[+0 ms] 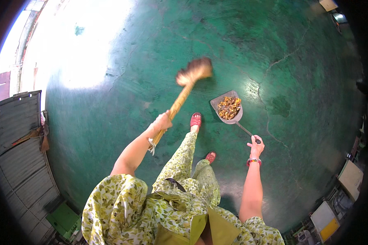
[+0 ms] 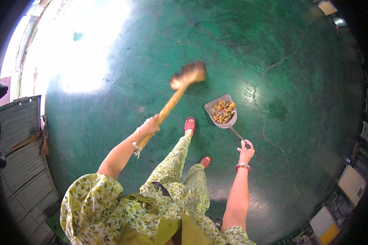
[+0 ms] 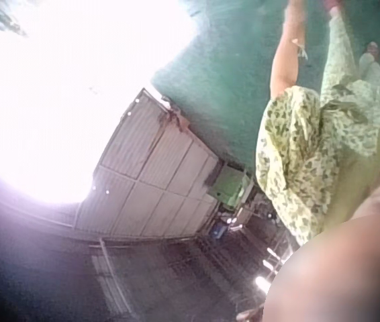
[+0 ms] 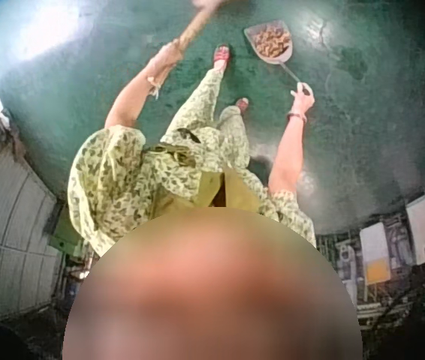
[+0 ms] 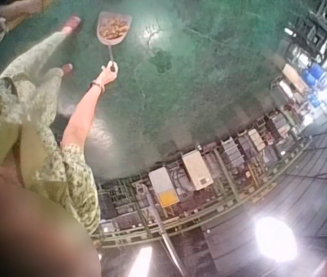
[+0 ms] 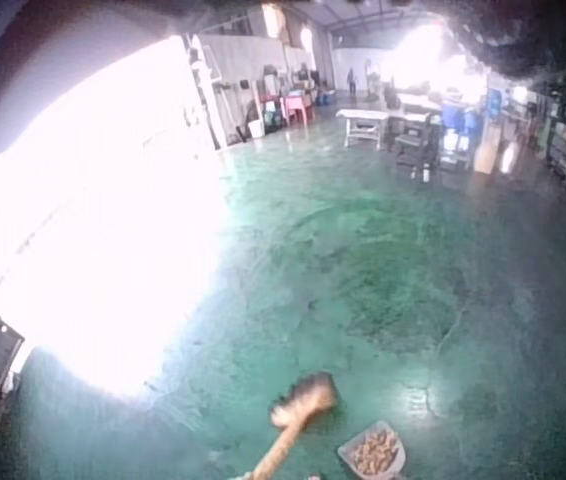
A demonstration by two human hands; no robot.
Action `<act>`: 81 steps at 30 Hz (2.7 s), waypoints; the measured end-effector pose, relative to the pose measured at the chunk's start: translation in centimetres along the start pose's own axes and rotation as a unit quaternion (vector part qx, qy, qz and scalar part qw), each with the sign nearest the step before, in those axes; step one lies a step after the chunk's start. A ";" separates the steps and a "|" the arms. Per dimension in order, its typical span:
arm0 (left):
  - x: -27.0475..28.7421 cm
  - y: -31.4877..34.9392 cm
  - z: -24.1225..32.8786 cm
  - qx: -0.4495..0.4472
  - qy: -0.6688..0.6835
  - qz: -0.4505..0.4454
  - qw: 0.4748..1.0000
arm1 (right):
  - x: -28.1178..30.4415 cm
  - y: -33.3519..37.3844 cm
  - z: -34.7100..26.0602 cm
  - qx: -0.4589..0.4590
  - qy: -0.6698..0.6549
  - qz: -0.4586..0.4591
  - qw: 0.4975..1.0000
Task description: The person sweeps scattered debris on a green floor using a broom and a dustpan. They gather the debris into a pile and scoop it into the dustpan, then walk to a trash bin to dispose of the collected waste.
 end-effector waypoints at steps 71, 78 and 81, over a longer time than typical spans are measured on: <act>9.5 16.4 -29.2 0.182 0.976 -0.107 0.047 | -14.0 10.8 -19.6 -0.041 -0.122 0.080 0.988; 22.4 11.0 -28.4 0.032 0.993 -0.107 0.049 | -24.3 10.2 -27.5 0.025 -0.132 0.063 0.989; 26.2 10.7 -28.6 0.019 0.997 -0.033 0.065 | -29.3 13.0 -31.0 0.033 -0.149 0.005 0.988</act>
Point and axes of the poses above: each hand's wrist, its own y-axis away from the middle knuckle, its own x-axis out of the back of the hand, z = x × y, the point moved 3 cm from there along -y, towards the middle knuckle, and after that the axes turned 10 degrees about z, right-handed, at the moved point
